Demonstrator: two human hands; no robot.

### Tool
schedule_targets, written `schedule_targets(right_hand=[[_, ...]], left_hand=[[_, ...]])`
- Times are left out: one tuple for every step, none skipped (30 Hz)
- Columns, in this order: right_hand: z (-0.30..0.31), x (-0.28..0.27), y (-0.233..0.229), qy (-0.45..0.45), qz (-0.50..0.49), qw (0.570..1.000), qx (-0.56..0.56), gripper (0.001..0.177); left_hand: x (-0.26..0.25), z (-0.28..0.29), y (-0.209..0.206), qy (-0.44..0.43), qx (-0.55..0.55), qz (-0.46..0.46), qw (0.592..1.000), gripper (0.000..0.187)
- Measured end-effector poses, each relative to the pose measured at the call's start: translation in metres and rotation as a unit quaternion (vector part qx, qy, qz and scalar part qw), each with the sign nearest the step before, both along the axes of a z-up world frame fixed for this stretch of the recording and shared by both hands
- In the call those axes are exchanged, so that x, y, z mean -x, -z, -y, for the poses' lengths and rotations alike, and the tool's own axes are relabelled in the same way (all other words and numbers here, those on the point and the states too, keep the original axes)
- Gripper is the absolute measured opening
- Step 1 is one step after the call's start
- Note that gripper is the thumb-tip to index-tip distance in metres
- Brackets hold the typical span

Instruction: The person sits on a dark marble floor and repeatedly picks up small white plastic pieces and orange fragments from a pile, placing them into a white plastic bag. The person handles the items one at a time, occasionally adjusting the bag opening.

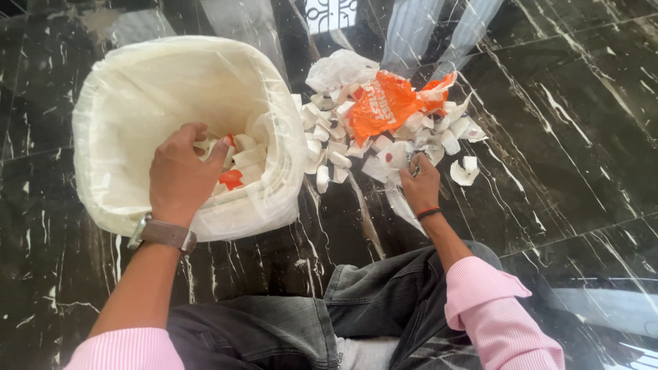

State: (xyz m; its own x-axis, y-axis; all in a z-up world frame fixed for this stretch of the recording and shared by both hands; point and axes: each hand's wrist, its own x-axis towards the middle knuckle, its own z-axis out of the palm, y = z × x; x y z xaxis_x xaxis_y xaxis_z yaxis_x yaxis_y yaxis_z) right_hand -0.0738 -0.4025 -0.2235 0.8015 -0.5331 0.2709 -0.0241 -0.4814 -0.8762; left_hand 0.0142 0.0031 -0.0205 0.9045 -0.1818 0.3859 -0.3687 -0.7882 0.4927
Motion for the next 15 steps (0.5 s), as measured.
schedule_targets(right_hand=[[-0.005,-0.004,-0.01,-0.006,0.029,1.0,-0.007,0.017],[-0.013,-0.008,-0.02,-0.015,0.055,0.998,-0.015,0.015],[-0.022,-0.011,-0.034,-0.032,0.089,0.995,-0.011,0.015],[-0.033,-0.016,-0.05,-0.05,0.123,0.991,-0.007,0.017],[-0.044,-0.022,-0.069,-0.069,0.158,0.985,-0.003,0.02],[-0.055,-0.029,-0.09,-0.068,0.183,0.98,0.025,0.021],[-0.067,-0.037,-0.111,-0.068,0.207,0.975,0.052,0.023],[-0.077,-0.043,-0.134,-0.092,0.24,0.965,0.05,0.028],[-0.088,-0.05,-0.156,-0.116,0.272,0.954,0.047,0.034],[-0.1,-0.057,-0.176,-0.132,0.246,0.959,-0.049,0.033],[-0.113,-0.065,-0.193,-0.148,0.216,0.954,-0.144,0.032],[-0.125,-0.076,-0.208,-0.194,0.269,0.937,-0.108,0.031],[-0.136,-0.086,-0.221,-0.24,0.321,0.914,-0.072,0.031],[-0.148,-0.094,-0.228,-0.281,0.282,0.91,-0.113,0.03],[-0.163,-0.105,-0.233,-0.322,0.242,0.903,-0.153,0.03]], left_hand=[[-0.001,0.001,-0.001,0.0,0.002,0.004,1.0,0.043],[-0.001,0.001,0.0,-0.003,0.003,0.005,1.0,0.043],[0.0,0.001,0.0,-0.005,0.004,0.007,1.0,0.044],[0.0,0.001,-0.001,-0.006,0.007,0.007,1.0,0.044],[0.0,0.001,-0.001,-0.008,0.01,0.008,1.0,0.045],[0.0,0.002,-0.002,-0.009,0.013,0.008,1.0,0.046],[0.001,0.002,-0.003,-0.011,0.016,0.001,1.0,0.047],[0.001,0.003,-0.004,-0.014,0.019,-0.007,1.0,0.049],[0.001,0.003,-0.004,-0.017,0.022,-0.015,0.999,0.05],[0.001,0.002,-0.005,-0.016,0.015,-0.024,0.999,0.054],[0.001,0.001,-0.005,-0.014,0.009,-0.032,0.999,0.059],[0.001,0.001,-0.005,-0.012,0.001,-0.041,0.999,0.063],[0.001,0.001,-0.005,-0.008,0.011,-0.037,0.999,0.074],[0.0,0.001,-0.004,-0.003,0.02,-0.033,0.999,0.087],[0.0,0.001,-0.004,0.001,0.029,-0.03,0.999,0.1]])
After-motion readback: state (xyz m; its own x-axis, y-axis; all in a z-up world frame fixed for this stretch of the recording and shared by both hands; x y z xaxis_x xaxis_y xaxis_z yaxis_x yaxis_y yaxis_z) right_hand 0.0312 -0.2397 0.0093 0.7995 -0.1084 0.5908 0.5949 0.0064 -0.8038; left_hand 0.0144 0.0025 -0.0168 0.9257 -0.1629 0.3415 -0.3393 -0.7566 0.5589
